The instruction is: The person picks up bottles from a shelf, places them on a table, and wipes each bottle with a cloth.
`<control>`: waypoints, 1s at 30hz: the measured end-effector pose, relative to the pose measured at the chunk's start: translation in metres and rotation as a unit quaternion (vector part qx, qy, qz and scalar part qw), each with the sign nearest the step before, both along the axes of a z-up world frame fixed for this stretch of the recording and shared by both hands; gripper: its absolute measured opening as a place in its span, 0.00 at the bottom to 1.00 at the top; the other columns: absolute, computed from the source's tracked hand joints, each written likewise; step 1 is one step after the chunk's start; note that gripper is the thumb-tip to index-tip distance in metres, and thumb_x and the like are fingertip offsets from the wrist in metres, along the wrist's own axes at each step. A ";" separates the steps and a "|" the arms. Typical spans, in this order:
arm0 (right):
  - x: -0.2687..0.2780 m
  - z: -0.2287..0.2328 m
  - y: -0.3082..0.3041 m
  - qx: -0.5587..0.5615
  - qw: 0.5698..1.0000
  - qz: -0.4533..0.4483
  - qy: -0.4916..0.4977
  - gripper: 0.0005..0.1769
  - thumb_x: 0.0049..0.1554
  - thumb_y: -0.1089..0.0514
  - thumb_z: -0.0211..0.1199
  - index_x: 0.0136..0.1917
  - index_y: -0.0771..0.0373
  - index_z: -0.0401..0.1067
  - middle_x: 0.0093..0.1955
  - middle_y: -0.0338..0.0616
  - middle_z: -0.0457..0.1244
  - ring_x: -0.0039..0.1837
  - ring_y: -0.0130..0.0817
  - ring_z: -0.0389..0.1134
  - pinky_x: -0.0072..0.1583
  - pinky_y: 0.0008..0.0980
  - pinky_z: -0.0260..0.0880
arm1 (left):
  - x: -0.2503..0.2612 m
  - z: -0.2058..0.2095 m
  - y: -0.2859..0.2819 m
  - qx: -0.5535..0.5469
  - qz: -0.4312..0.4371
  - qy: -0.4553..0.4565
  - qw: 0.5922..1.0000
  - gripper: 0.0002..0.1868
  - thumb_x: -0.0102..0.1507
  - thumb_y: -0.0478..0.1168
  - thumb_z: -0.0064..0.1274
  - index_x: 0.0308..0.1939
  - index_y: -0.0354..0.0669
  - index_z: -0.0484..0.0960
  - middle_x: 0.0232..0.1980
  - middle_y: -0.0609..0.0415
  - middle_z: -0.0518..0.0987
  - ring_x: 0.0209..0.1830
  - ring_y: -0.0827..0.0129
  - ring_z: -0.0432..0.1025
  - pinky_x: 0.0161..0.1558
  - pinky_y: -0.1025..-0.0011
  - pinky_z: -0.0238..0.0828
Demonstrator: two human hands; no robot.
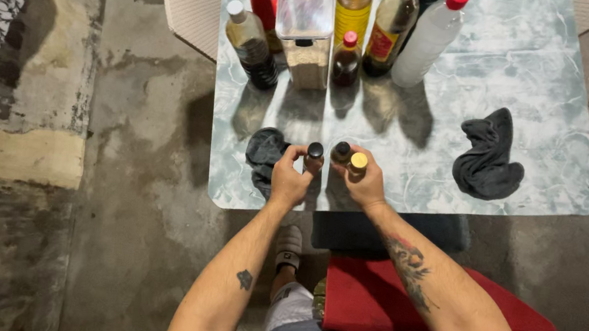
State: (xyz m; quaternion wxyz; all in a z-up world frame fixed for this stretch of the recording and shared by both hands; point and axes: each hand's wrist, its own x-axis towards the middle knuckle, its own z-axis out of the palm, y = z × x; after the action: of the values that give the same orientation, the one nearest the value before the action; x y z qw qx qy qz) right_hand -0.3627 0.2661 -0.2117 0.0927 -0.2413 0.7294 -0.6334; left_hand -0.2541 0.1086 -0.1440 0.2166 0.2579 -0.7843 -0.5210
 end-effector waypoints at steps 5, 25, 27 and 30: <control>-0.002 0.001 -0.008 -0.021 0.999 0.023 -0.008 0.27 0.54 0.64 0.72 0.65 0.64 0.68 0.63 0.45 0.68 0.65 0.33 0.71 0.65 0.31 0.73 | -0.001 -0.004 -0.011 0.010 0.000 -0.019 1.000 0.18 0.59 0.45 0.67 0.47 0.43 0.80 0.46 0.50 0.86 0.50 0.62 0.81 0.52 0.66 0.75; 0.010 0.008 0.002 0.061 0.998 -0.011 0.010 0.37 0.52 0.61 0.76 0.71 0.67 0.65 0.64 0.47 0.66 0.60 0.37 0.70 0.62 0.32 0.72 | 0.069 -0.065 -0.046 -0.391 -0.048 -0.144 0.908 0.35 0.45 0.42 0.64 0.59 0.46 0.80 0.63 0.42 0.72 0.66 0.48 0.63 0.62 0.46 0.53; 0.010 0.004 0.002 0.073 0.997 -0.012 -0.029 0.37 0.52 0.61 0.75 0.71 0.66 0.64 0.65 0.45 0.65 0.55 0.37 0.71 0.60 0.31 0.73 | 0.072 -0.066 -0.048 -0.370 -0.051 -0.152 0.915 0.34 0.47 0.42 0.65 0.59 0.47 0.80 0.63 0.43 0.72 0.65 0.49 0.64 0.62 0.48 0.55; 0.008 -0.006 0.012 0.082 0.996 -0.036 0.017 0.41 0.50 0.63 0.74 0.73 0.67 0.62 0.66 0.50 0.62 0.58 0.37 0.71 0.64 0.34 0.72 | 0.075 -0.071 -0.049 -0.317 -0.052 -0.178 0.930 0.28 0.52 0.41 0.65 0.57 0.46 0.81 0.59 0.45 0.73 0.62 0.50 0.66 0.62 0.52 0.59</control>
State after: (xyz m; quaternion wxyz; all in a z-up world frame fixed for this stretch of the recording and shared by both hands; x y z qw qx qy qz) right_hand -0.3546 0.2778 -0.2176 0.0769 -0.2177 0.7882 -0.5705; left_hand -0.1794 0.0592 -0.2153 0.1162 0.2232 -0.9466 -0.2016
